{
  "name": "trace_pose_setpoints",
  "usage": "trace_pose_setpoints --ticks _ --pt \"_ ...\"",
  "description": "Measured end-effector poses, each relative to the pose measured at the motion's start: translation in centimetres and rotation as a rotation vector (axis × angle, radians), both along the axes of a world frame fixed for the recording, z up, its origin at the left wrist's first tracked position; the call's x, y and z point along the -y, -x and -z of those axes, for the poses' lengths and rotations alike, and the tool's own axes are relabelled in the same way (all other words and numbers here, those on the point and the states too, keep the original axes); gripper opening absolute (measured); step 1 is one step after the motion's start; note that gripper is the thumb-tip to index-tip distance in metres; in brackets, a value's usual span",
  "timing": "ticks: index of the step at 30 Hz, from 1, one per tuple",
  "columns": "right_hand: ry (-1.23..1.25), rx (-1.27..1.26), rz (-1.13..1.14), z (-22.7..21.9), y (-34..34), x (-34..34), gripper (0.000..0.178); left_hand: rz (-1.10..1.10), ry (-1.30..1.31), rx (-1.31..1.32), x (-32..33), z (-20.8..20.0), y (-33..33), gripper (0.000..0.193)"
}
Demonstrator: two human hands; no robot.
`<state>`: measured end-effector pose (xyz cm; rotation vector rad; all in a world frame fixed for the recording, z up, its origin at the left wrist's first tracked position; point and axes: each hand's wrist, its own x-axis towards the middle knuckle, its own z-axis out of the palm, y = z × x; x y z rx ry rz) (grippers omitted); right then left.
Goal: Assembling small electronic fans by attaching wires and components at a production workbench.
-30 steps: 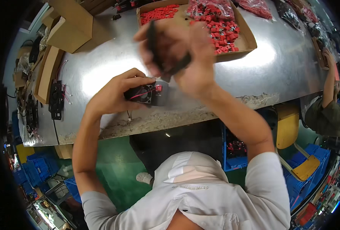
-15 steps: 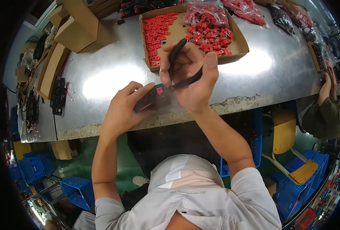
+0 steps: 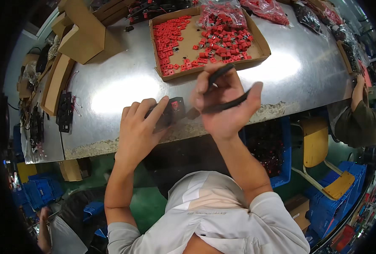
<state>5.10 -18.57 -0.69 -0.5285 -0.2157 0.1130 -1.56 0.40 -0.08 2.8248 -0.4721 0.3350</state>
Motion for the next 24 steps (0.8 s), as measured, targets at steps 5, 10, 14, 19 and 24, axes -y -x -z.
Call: trace_pose_setpoints --ticks 5,10,14,19,24 --pt "-0.056 -0.185 0.071 0.6 1.4 0.8 0.079 0.003 0.062 0.009 0.0 0.2 -0.4 0.068" --pt "-0.098 -0.339 0.017 1.0 0.2 2.8 0.075 -0.014 0.424 -0.239 -2.1 0.2 -0.5 0.065" --pt "-0.089 -0.434 0.005 2.5 -0.8 3.7 0.069 -0.135 0.792 -0.595 -3.7 -0.6 -0.1 0.061" --pt "-0.098 -0.427 -0.015 3.9 -1.5 3.9 0.07 -0.182 0.985 -0.651 -4.6 0.3 0.1 0.059" --pt "-0.094 -0.343 -0.074 5.3 -1.7 4.3 0.074 -0.26 1.031 -0.751 -4.3 -0.6 -0.3 0.059"
